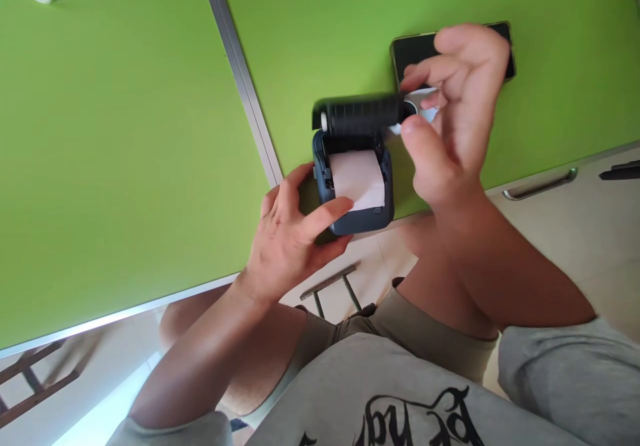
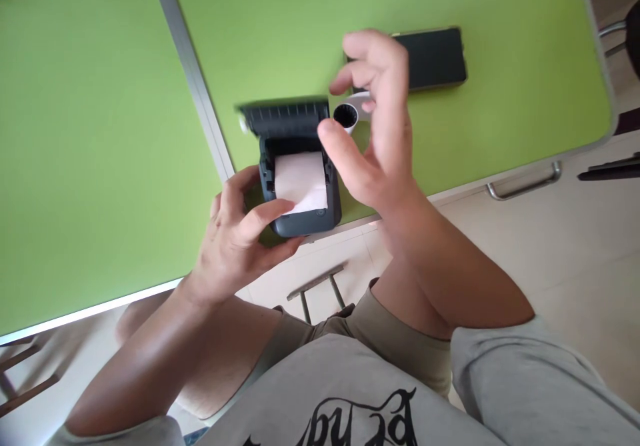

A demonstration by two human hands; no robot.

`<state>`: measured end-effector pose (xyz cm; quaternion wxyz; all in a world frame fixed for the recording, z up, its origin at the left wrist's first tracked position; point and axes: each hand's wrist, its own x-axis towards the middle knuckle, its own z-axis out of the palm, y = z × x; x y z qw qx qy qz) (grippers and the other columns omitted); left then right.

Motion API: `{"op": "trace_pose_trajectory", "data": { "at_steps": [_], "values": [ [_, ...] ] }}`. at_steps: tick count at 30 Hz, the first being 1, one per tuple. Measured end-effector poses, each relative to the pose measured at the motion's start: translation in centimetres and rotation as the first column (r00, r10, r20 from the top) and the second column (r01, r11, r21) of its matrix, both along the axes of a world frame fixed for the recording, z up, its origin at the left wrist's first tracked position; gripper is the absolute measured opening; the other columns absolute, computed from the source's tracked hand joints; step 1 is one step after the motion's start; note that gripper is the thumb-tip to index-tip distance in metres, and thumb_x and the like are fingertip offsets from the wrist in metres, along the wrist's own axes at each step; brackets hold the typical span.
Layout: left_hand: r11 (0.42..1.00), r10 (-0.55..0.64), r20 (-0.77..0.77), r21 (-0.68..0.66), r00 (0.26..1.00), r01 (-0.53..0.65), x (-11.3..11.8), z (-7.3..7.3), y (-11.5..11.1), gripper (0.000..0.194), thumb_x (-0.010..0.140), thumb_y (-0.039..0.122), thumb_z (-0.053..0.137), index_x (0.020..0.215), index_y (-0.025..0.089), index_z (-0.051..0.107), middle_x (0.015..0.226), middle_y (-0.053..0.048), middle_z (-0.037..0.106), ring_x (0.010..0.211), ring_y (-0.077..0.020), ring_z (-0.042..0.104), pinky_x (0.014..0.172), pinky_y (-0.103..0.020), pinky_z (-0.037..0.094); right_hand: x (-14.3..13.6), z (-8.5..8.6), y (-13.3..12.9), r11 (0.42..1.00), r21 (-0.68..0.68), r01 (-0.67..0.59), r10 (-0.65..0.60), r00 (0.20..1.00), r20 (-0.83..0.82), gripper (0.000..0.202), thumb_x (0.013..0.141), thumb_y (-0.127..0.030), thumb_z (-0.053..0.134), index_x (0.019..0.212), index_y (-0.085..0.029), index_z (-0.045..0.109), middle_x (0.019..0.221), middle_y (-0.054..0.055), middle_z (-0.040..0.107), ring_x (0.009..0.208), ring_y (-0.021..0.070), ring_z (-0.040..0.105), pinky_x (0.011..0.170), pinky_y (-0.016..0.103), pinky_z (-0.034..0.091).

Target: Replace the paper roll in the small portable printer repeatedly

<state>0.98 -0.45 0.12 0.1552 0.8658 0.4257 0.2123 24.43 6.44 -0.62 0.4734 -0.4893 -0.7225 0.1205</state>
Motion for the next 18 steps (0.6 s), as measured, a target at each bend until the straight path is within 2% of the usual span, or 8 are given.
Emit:
{"op": "trace_pose_trajectory", "data": {
  "at_steps": [3, 6, 9, 13, 15, 18],
  "values": [
    [1.000, 0.001, 0.013, 0.009, 1.000, -0.001, 0.0, -0.1, 0.0, 0.043, 0.095, 0.037, 0.070, 0.133, 0.036, 0.051, 0.150, -0.018, 0.045, 0.139, -0.0339, 0.055, 0.104, -0.052, 0.052, 0.0, 0.0, 0.1, 0.974, 0.224, 0.023, 0.005, 0.992, -0.125, 0.036, 0.094, -0.053, 0.045, 0.124, -0.034, 0.053, 0.102, 0.004, 0.061, 0.088, 0.0219, 0.063, 0.071, 0.041, 0.048],
    [1.000, 0.000, 0.023, 0.024, 1.000, 0.000, 0.0, -0.2, 0.0, 0.043, 0.094, 0.036, 0.071, 0.132, 0.036, 0.050, 0.149, -0.019, 0.046, 0.137, -0.0353, 0.057, 0.102, -0.053, 0.053, -0.4, 0.4, -0.3, 0.971, 0.237, 0.042, -0.019, 0.995, -0.095, 0.022, 0.096, -0.048, 0.048, 0.111, -0.033, 0.056, 0.095, 0.003, 0.061, 0.083, 0.0219, 0.062, 0.071, 0.041, 0.050],
    [0.999, -0.006, 0.025, 0.046, 1.000, 0.005, 0.0, -0.2, 0.1, 0.046, 0.094, 0.035, 0.071, 0.133, 0.035, 0.048, 0.148, -0.021, 0.047, 0.138, -0.0362, 0.058, 0.101, -0.052, 0.054, -0.6, 1.1, -0.7, 0.967, 0.253, -0.039, 0.044, 0.999, -0.012, 0.011, 0.095, -0.038, 0.056, 0.104, -0.032, 0.058, 0.091, 0.002, 0.063, 0.086, 0.0220, 0.064, 0.075, 0.042, 0.054],
    [0.997, -0.005, 0.004, 0.075, 1.000, 0.004, 0.1, 0.0, 0.1, 0.066, 0.093, 0.034, 0.072, 0.149, 0.032, 0.036, 0.148, -0.024, 0.048, 0.139, -0.0365, 0.058, 0.102, -0.050, 0.054, -0.2, 2.1, -1.1, 0.978, 0.095, -0.185, 0.167, 0.972, 0.167, 0.010, 0.092, -0.026, 0.066, 0.101, -0.030, 0.064, 0.101, 0.003, 0.069, 0.098, 0.0237, 0.070, 0.087, 0.045, 0.059],
    [0.998, 0.002, -0.027, 0.068, 1.000, 0.000, 0.2, 0.1, 0.1, 0.071, 0.092, 0.035, 0.072, 0.153, 0.029, 0.035, 0.147, -0.025, 0.048, 0.140, -0.0369, 0.057, 0.104, -0.050, 0.054, 0.0, 2.6, -1.3, 0.980, 0.000, -0.199, 0.193, 0.954, 0.230, 0.011, 0.091, -0.024, 0.067, 0.100, -0.030, 0.067, 0.109, 0.004, 0.070, 0.103, 0.0253, 0.070, 0.092, 0.048, 0.060],
    [0.998, 0.011, -0.045, 0.059, 0.999, -0.008, 0.3, 0.2, 0.1, 0.068, 0.092, 0.036, 0.070, 0.152, 0.027, 0.040, 0.146, -0.025, 0.048, 0.140, -0.0375, 0.057, 0.105, -0.050, 0.053, 0.2, 3.3, -1.4, 0.977, -0.110, -0.182, 0.207, 0.933, 0.294, 0.016, 0.090, -0.021, 0.067, 0.100, -0.032, 0.070, 0.117, 0.003, 0.071, 0.113, 0.0273, 0.068, 0.101, 0.051, 0.058]
  ]
}}
